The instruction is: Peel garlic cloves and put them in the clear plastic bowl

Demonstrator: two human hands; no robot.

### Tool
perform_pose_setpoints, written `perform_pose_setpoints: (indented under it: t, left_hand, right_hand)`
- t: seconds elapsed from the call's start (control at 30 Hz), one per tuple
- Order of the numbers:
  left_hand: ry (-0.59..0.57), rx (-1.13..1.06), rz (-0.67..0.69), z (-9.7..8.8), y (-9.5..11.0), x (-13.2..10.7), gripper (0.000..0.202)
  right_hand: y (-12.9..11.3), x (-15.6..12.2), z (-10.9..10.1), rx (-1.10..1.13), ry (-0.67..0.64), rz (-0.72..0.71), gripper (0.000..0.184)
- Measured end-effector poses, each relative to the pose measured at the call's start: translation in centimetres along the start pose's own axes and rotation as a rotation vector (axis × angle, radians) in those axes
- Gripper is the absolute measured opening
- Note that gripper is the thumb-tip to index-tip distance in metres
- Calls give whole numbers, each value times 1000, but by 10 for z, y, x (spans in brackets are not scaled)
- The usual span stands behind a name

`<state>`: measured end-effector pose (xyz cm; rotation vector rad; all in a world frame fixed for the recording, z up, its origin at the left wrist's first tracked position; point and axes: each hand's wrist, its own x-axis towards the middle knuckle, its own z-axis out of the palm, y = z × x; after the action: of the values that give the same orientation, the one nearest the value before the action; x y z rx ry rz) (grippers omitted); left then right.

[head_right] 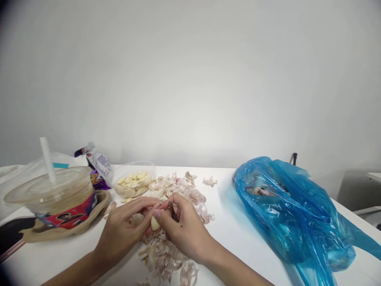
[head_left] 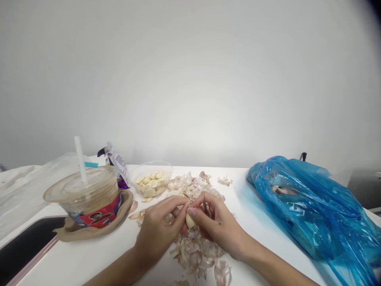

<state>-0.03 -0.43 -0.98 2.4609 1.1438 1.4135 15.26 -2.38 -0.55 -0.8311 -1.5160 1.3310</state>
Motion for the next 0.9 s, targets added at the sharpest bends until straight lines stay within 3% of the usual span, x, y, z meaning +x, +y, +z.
perform_pose_setpoints:
  t: [0.47, 0.67, 0.9]
  left_hand:
    - [-114, -114, -105, -2, 2, -1, 14]
    - [-233, -189, -179, 1, 4, -4, 18]
    - [-261, -256, -266, 1, 6, -2, 17]
  right_hand:
    - [-4, -1, 2, 75, -78, 27, 18]
    - [0, -2, -2, -98, -35, 24, 15]
    - [4, -3, -2, -203, -20, 1, 13]
